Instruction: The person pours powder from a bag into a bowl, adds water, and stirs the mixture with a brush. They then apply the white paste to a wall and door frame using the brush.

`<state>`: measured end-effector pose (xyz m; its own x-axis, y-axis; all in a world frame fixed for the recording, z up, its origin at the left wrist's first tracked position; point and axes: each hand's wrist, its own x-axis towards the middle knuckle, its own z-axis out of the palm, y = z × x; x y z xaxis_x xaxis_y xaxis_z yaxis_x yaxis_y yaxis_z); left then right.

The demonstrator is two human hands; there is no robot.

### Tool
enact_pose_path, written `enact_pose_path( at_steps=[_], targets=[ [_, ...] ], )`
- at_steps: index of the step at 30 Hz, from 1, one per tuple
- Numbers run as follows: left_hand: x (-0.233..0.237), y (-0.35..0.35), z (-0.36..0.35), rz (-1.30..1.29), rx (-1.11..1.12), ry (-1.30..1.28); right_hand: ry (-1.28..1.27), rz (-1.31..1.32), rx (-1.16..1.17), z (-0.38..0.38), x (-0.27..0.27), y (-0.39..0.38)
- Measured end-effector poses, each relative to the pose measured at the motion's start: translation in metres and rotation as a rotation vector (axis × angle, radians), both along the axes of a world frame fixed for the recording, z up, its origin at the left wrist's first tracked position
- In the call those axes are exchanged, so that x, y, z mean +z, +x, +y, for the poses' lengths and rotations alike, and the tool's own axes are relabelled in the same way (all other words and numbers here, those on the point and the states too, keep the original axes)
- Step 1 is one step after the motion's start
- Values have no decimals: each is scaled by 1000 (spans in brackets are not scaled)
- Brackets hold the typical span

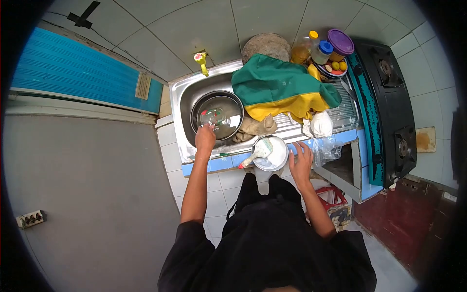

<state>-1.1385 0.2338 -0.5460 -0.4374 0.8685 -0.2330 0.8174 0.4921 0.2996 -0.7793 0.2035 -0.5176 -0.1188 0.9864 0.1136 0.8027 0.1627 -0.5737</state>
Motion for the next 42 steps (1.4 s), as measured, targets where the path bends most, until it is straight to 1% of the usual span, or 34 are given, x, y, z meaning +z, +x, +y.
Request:
enact_pose_path(
  at_steps=[4,6,12,15,19,21,23,25,27,28,31,33,34,36,37,39,40,42],
  targets=[
    [0,4,5,23,17,5,-17,8,-36,0,3,0],
    [-4,4,8,38,-3,-48,-26,7,-56,-1,2,1],
    [-11,9,15,99,-38,-91,-27,-7,-83,-11,-6,1],
    [-15,11,17,142,-60,-103,-69,7,-92,-12,-6,0],
    [-36,7,17,184,-94,-105,-71,9,-90,-11,-7,0],
    [-47,6,16,153,-40,-74,-69,11,-93,-10,-6,0],
    [-55,4,15,146,-39,-77,-93,41,-104,-9,-4,1],
    [-47,9,17,138,-38,-80,-86,41,-106,-8,-5,2],
    [-35,13,16,182,-126,-109,-78,42,-107,-8,-5,4],
    [-31,14,16,181,-128,-109,-81,46,-109,-8,-4,4],
    [-22,11,16,131,-156,-48,-86,64,-115,-9,-4,7],
    [-19,4,19,-30,-102,-89,-89,76,-118,-11,-5,8],
    [-21,-3,18,-29,-103,-88,-96,78,-121,-11,-6,9],
    [-22,-13,15,-287,-88,11,-103,83,-126,-13,-8,10],
    [-20,-13,15,-285,-89,12,-102,85,-126,-13,-9,10],
    [-13,-11,13,-167,-80,17,-104,87,-125,-15,-10,11],
    [-8,-9,14,-165,-78,16,-106,88,-123,-15,-10,11],
    [-1,-1,18,12,-60,-94,-108,90,-114,-16,-9,9]
  ],
)
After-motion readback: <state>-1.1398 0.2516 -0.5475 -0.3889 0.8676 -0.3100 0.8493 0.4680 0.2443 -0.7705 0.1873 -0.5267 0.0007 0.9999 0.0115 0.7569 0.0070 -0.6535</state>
